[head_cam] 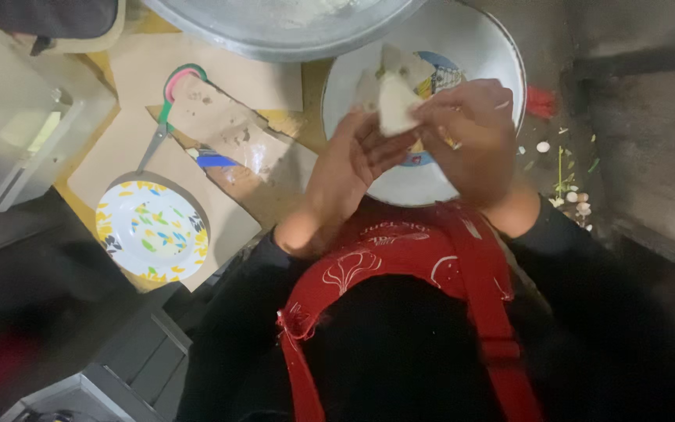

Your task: The person folds small pieces of dough into triangular shapes using both hands. They repeatedly pick up dough, fold it, and place the finished pieces onto a plate. The process is continuous and repetitive throughout the clip.

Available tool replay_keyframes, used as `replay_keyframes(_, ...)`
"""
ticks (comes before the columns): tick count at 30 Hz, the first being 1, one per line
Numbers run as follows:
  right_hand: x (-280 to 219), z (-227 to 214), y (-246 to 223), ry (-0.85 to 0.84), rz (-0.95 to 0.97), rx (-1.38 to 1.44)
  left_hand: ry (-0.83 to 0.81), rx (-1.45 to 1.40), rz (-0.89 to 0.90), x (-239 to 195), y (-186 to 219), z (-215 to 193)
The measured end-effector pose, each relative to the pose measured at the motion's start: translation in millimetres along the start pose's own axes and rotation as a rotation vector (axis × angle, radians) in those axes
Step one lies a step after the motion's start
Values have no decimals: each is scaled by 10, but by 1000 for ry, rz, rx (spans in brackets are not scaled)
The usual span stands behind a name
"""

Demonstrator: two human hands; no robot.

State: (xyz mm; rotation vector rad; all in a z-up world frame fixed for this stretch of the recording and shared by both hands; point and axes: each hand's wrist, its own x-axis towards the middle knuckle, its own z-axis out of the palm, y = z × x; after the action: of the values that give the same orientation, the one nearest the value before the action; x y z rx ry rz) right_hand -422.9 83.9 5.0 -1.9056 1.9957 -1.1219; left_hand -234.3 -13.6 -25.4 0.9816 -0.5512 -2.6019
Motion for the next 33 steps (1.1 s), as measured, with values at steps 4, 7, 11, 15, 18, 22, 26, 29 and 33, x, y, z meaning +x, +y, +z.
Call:
replay_keyframes(4, 45, -41, -115, -64, -160, -72, -55, -66, 130, -78, 84, 59)
replay_keyframes(7, 33, -92, -193, -65, -92, -62, -78, -49, 166, -161, 110, 79)
replay_keyframes(11, 19, -131, -265, -37, -83, -72, -85, -13, 196, -233, 113, 114)
replay_keyframes(15, 57, -125, -338, -81, -81, -118, -96, 59, 220, -290, 115, 149)
replay_keyframes(18, 71, -126, -401, -196, -159, -310, -126, 162, 234, -342, 131, 162)
replay_keyframes(22, 77, -87, -501, -179, -54, -201, -61, 184, 270, -376, 116, 217)
replay_keyframes(26, 99, -54, -556, -217, 53, -69, 1, 181, 272, -386, 142, 211)
replay_keyframes(29, 96, -39, -582, -224, 68, -75, 34, 180, 291, -317, 111, 203)
replay_keyframes(33, 96, -49, -588, -205, 134, 8, -35, 176, 312, -303, 49, 176)
